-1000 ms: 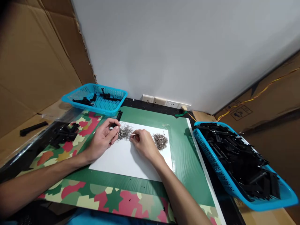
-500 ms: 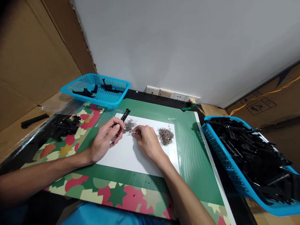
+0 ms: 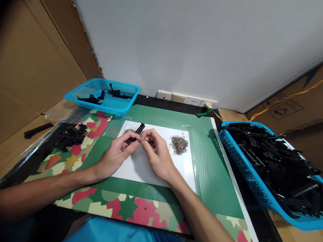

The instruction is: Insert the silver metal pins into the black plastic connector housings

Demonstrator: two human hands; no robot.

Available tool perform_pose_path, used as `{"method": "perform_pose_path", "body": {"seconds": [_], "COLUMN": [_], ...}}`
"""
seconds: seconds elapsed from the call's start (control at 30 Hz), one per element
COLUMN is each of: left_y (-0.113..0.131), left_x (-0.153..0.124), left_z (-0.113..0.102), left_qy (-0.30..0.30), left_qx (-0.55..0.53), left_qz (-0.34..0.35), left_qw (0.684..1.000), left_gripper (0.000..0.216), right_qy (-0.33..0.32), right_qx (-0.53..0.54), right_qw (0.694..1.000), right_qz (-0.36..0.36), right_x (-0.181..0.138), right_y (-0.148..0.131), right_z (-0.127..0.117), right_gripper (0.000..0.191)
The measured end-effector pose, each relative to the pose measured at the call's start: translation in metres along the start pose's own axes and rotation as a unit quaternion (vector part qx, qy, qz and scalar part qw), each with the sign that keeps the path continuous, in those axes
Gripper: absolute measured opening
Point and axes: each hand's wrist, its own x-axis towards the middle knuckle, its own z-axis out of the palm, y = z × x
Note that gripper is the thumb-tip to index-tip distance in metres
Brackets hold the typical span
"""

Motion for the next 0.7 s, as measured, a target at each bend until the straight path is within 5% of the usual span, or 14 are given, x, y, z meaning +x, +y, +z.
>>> {"method": "perform_pose_path", "body": {"seconds": [0.47, 0.7], "left_y": [-0.002, -0.006], "left_x": [0.005, 0.008], "left_z": [-0.004, -0.004], "left_qy": [0.008, -0.031], "left_qx": [-0.013, -0.115], "left_qz": [0.009, -0.032], "left_qw": [1.000, 0.992], "left_gripper": [0.029, 0.031], "right_qy": [-0.004, 0.006], "right_qx": [-0.044, -0.089], "right_qw": [0.999, 0.993], "right_qz": [-0.020, -0.077], "right_x": [-0.002, 0.000], "right_y": [0.000, 0.001], "right_z": [-0.004, -0.009], "right_gripper": [0.007, 0.010]}}
